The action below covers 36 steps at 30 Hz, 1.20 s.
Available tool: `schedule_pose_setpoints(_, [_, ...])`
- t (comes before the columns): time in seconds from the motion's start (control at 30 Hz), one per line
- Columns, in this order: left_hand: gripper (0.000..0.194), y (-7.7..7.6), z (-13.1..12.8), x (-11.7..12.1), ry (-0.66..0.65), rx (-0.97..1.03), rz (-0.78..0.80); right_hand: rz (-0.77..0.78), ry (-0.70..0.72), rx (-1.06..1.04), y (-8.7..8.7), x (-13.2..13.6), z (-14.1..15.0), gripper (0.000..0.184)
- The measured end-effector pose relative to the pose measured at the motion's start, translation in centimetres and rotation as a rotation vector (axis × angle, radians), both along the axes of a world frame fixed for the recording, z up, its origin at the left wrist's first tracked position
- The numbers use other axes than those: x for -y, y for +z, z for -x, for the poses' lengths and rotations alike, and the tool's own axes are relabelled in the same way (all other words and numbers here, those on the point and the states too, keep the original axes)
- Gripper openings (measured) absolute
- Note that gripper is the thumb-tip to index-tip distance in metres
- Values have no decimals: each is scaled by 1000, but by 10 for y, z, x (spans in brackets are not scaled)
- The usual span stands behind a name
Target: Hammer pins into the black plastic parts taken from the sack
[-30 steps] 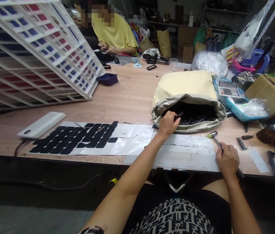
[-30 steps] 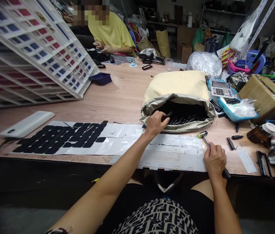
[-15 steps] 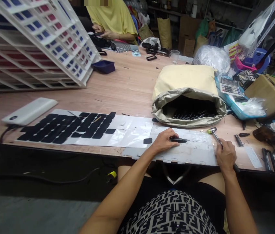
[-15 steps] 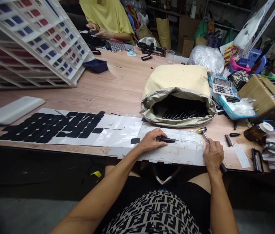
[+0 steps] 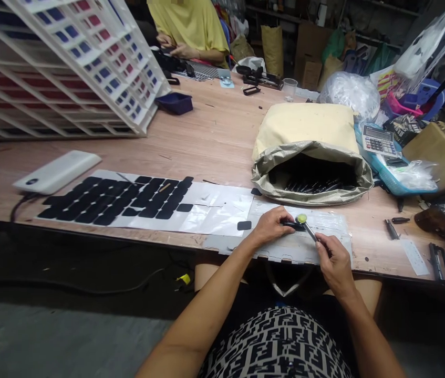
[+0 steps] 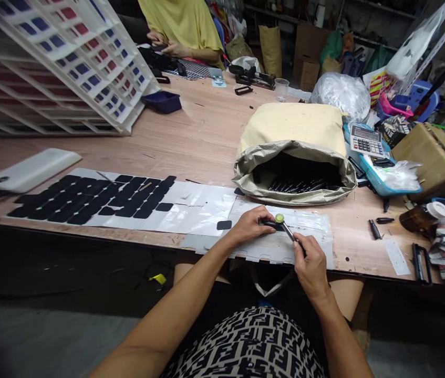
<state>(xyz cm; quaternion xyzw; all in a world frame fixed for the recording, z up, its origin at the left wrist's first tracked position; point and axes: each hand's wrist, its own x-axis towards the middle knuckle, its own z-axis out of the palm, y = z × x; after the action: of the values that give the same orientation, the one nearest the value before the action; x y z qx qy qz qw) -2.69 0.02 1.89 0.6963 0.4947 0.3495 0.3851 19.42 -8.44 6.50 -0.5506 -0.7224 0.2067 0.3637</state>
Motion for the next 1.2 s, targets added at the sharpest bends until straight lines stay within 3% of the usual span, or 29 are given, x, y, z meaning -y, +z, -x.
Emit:
schedule_pose_setpoints(0.23, [12, 6, -2, 0, 6, -31, 24, -47, 43, 74, -7, 2, 14, 28])
schedule_pose_setpoints(0.67, [13, -3, -3, 0, 39, 22, 13, -86, 7, 73, -13, 3, -7, 26])
schedule_pose_setpoints(0.8, [11, 0, -3, 1, 32, -14, 5, -190, -111, 146, -14, -8, -25, 26])
schedule_pose_setpoints(0.93, [11, -1, -2, 3, 26, -33, -8, -288, -294, 433, -22, -25, -53, 27])
schedule_pose_setpoints(1.03, [12, -2, -1, 2, -6, -45, -56, -307, -388, 588, -31, -33, -68, 26])
schedule_pose_setpoints(1.2, [20, 11, 4, 10, -45, 43, -71, -285, -436, 619, -39, -33, -70, 27])
